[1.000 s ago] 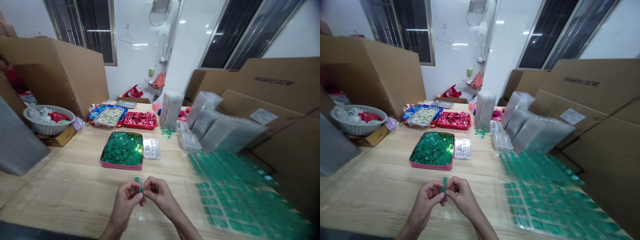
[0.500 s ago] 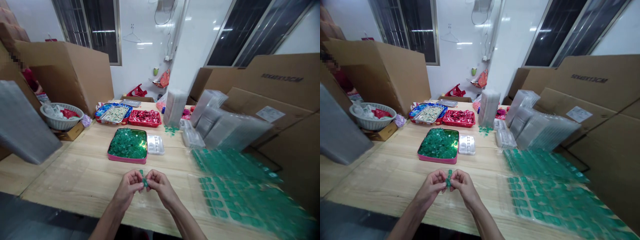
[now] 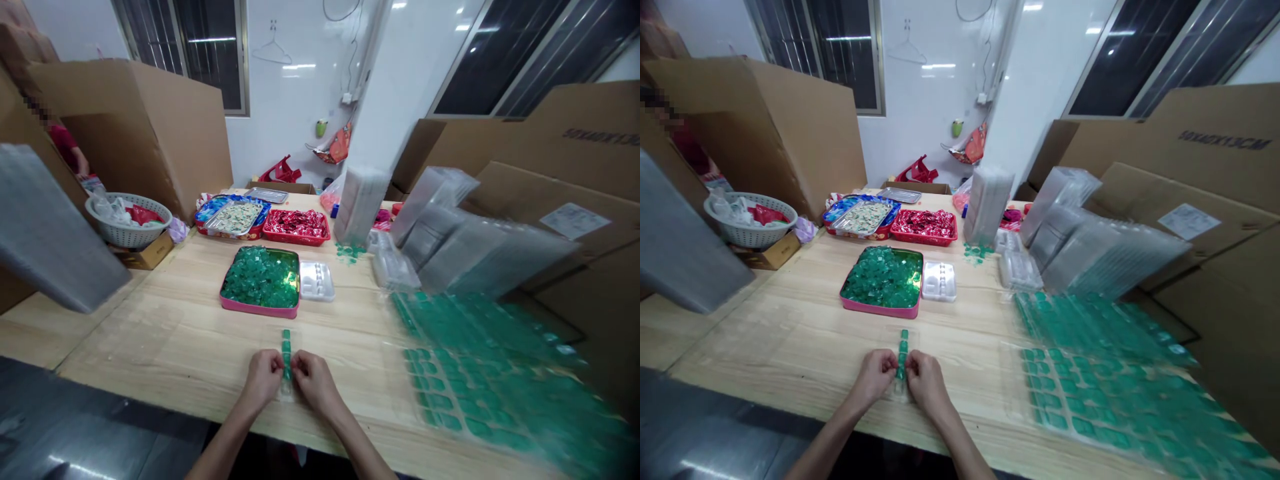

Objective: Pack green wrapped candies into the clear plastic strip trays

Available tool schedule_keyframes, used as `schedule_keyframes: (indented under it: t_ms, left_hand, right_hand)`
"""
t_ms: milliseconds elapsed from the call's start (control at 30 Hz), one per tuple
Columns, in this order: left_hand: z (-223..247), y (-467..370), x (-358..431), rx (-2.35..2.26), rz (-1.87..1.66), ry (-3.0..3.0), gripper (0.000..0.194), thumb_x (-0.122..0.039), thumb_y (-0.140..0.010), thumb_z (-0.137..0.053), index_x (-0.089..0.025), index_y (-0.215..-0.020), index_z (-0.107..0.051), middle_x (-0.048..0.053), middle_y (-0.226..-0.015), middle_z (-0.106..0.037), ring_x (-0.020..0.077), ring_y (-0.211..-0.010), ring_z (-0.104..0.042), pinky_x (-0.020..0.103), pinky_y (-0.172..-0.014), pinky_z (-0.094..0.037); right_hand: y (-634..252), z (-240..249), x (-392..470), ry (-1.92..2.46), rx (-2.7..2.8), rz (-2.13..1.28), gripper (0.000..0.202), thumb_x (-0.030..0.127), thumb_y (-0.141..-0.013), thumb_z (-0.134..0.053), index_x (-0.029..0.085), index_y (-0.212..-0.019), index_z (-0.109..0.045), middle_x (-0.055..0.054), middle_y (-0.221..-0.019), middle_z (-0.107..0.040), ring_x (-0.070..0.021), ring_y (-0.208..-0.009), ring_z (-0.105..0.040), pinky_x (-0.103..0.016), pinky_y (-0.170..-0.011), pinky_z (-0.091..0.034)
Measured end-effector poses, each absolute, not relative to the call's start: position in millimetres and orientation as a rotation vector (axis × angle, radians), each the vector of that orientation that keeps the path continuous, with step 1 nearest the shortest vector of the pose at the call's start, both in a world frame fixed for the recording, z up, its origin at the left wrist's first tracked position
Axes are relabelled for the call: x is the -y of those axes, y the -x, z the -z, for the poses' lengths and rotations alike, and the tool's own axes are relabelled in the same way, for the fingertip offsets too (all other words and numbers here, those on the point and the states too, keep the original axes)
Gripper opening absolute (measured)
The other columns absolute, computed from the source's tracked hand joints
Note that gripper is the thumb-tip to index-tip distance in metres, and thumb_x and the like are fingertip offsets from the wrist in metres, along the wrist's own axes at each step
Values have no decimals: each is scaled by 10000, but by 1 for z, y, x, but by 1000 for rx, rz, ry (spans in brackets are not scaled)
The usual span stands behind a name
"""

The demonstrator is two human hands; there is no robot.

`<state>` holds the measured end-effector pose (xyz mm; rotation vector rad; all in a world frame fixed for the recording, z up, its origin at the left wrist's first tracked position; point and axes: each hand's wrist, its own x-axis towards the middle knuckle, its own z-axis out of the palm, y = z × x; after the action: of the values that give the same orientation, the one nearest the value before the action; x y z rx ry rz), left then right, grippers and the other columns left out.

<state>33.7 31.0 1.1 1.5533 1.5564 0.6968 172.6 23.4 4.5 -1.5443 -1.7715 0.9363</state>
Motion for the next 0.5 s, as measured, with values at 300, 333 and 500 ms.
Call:
schedule_keyframes:
  t_ms: [300,333,500]
  left_hand:
    - [-6,-37,-28,-1635,-646,-1694,206,-19,-596,-455,-159,-637,-601,-24,-537,-477,131,-561,-462,233,-566,-298]
    - [-7,-38,-25,-1631,-648,-1707,198,-39,-611,-466,-162,-671,-609,-17,-573,-491,133,-579,-472,232,-572,-308]
    - [-14,-41,-18,-1611,-617,-1816,181,-114,-665,-495,-188,-749,-637,31,-789,-535,151,-721,-523,239,-645,-344]
  right_hand:
    - [-167,-9,-24,1656,2026,-662,224,42,-724,-386,161,-702,-574,-58,-689,-622,-168,-666,-550,-232,-601,-327]
    - [-166,-8,-23,1666,2037,-649,224,41,-727,-384,162,-707,-572,-62,-697,-625,-170,-666,-551,-234,-599,-326]
    - [-169,-3,-24,1660,2062,-670,199,45,-703,-409,166,-692,-566,-58,-691,-633,-173,-656,-559,-237,-596,-338]
